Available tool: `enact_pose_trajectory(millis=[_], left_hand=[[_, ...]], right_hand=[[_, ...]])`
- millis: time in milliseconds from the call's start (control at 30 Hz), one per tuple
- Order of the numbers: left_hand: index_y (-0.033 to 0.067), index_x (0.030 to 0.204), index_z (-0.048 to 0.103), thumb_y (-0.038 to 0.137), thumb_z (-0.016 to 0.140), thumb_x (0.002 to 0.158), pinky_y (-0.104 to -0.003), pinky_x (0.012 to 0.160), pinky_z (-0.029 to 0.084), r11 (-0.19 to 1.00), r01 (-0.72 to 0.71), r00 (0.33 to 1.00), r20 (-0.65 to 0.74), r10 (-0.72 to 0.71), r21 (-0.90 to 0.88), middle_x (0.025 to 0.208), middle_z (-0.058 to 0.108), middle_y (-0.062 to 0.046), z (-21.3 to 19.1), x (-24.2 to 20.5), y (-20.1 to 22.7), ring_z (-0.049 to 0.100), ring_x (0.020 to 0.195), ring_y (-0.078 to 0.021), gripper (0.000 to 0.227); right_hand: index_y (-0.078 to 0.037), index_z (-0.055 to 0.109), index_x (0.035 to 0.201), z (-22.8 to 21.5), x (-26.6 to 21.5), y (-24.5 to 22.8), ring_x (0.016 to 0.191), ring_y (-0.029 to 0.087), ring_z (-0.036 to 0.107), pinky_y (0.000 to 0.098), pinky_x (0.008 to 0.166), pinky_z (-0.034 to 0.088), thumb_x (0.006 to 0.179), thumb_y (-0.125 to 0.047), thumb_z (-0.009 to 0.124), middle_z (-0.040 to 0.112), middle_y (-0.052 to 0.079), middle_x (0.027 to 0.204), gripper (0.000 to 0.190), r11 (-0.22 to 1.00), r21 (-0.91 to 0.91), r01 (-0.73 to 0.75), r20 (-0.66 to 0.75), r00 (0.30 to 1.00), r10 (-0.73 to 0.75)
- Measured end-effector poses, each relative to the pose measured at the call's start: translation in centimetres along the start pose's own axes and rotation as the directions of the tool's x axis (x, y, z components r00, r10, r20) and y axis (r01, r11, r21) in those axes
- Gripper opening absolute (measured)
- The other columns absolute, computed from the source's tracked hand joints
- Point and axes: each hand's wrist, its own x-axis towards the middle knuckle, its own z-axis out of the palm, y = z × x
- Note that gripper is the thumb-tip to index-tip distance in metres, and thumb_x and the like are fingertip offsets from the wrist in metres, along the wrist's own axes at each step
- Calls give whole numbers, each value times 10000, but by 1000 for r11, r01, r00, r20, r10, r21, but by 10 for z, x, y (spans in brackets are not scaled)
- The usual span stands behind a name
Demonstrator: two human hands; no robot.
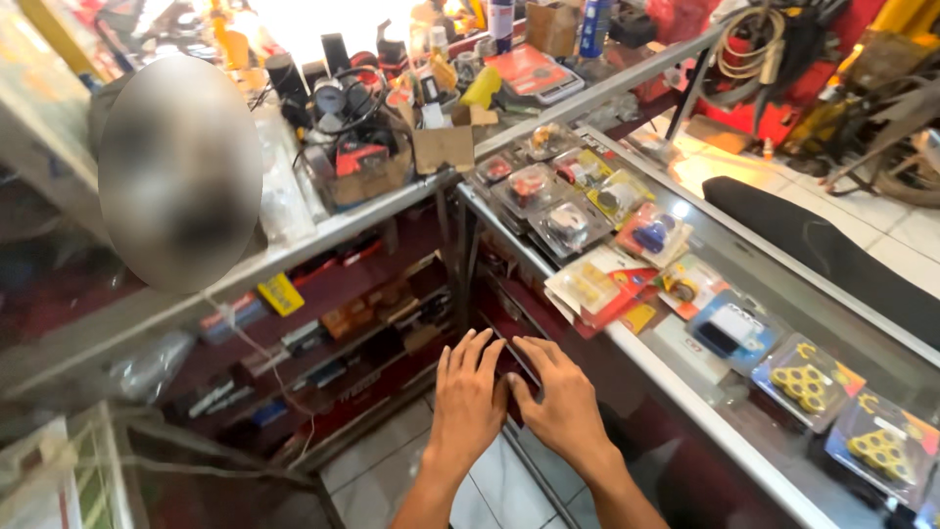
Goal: The person organizes various motorcycle parts in their packaging by picking them up from a counter and hanging them onto display hooks on a wall rack.
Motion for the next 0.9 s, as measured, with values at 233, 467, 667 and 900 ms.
enact_pose_trajectory(millis=[233,467,667,900], left_hand=[[5,1290,601,134,724,860,-519,1132,365,976,-169,985,-5,170,-141,1387,582,-198,-34,88,-64,495,1342,-404,465],[46,1245,622,156,714,893,-457,1041,470,903,-287,955,-19,297,-319,1286,648,-145,-48,193,-83,603,1217,-373,379],[62,1268,620,154,685,904,-461,1001,487,864,-339,933,-15,359,-372,1265,654,-145,-38,292,-89,602,1203,-389,381],[66,1288,618,210,724,870,-473,1002,475,887,-293,944,37,327,-357,1295,628,-156,22,393,-103,590,1205,-389,455]], right_hand=[[-94,667,1247,7,73,-37,977,314,737,398,853,577,844,-166,728,726,140,1131,413,999,10,-39,-158,987,40],[-79,683,1252,-37,166,-45,960,338,722,428,810,563,843,-205,756,731,174,1134,433,976,-201,87,-186,974,-125],[-126,685,1259,-64,273,-12,970,292,753,411,851,563,851,-295,728,766,121,1132,444,962,-272,7,-95,995,-34],[-129,684,1288,-78,389,74,1048,317,717,439,918,546,821,-350,759,757,140,1120,522,902,-412,-127,-4,991,137]])
